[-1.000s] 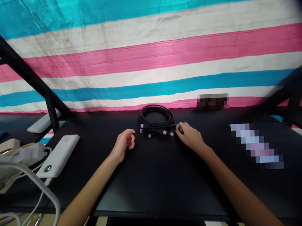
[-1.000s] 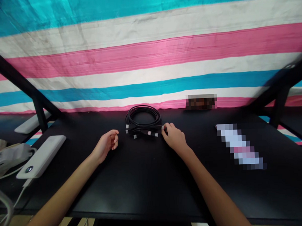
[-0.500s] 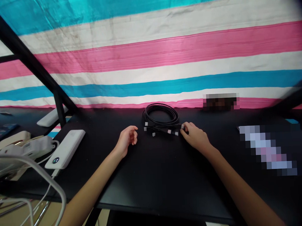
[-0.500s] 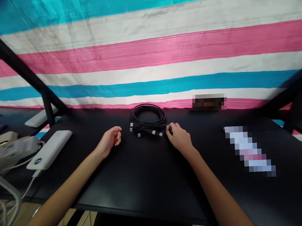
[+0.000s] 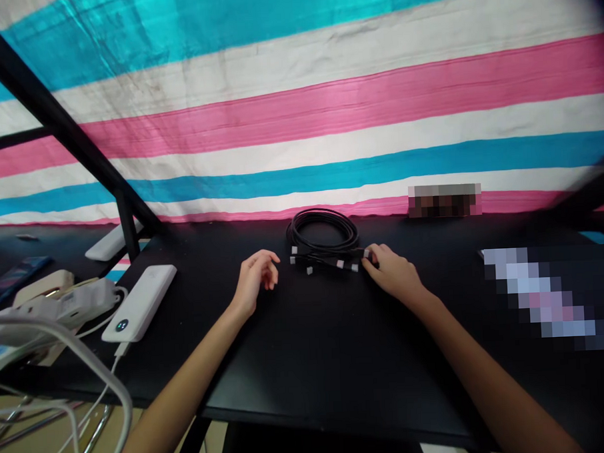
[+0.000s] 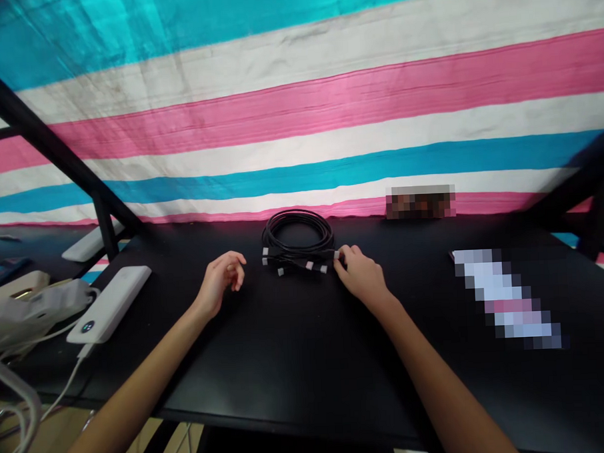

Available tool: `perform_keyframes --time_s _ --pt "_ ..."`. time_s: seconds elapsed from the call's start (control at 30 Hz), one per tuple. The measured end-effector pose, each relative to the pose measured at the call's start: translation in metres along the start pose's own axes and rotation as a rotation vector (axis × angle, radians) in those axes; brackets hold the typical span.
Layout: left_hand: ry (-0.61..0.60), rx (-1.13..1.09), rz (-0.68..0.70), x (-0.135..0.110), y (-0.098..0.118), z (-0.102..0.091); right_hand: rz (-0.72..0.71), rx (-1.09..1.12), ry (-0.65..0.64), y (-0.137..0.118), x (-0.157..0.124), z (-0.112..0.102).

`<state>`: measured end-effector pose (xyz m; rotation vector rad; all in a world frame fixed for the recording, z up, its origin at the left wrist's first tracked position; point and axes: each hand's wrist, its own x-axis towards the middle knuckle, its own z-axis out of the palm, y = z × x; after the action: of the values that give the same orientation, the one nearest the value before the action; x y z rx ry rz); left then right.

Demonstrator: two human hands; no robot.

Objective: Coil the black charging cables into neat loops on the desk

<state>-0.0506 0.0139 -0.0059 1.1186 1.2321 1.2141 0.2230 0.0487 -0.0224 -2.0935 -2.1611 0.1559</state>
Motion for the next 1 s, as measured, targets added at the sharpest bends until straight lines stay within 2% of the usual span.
perform_keyframes --time_s 0.07,0.23,0.37,0.43,0.53,0.63,0.73,0.87,1.0 --pt "-0.011 0.148 0.134 0.0 0.0 0.001 -0.008 0.005 -0.001 0.0 0.0 -0.001" --pt "-0.118 0.658 0.61 0.001 -0.008 0.009 -0.018 0.04 0.004 0.002 -0.001 0.0" --pt "-0.151 0.893 0.776 0.004 -0.008 0.03 -0.031 0.055 0.003 0.005 0.0 0.002" --pt "-0.209 1.018 0.834 0.013 -0.007 0.042 -0.038 0.058 -0.001 0.007 0.0 0.002" --pt "-0.282 1.276 0.848 0.033 -0.009 0.058 -0.05 0.06 -0.016 0.009 0.001 0.002" --pt "-0.271 1.345 0.81 0.048 -0.015 0.063 -0.058 0.067 -0.033 0.011 0.002 0.001" --pt "-0.225 1.382 0.781 0.046 -0.019 0.059 -0.059 0.085 -0.038 0.012 0.002 0.0" --pt "-0.18 1.437 0.733 0.028 -0.019 0.035 -0.055 0.116 -0.041 0.011 0.002 -0.001" --pt "-0.099 1.497 0.643 0.021 -0.015 -0.011 -0.049 0.139 -0.039 0.011 0.002 0.0"
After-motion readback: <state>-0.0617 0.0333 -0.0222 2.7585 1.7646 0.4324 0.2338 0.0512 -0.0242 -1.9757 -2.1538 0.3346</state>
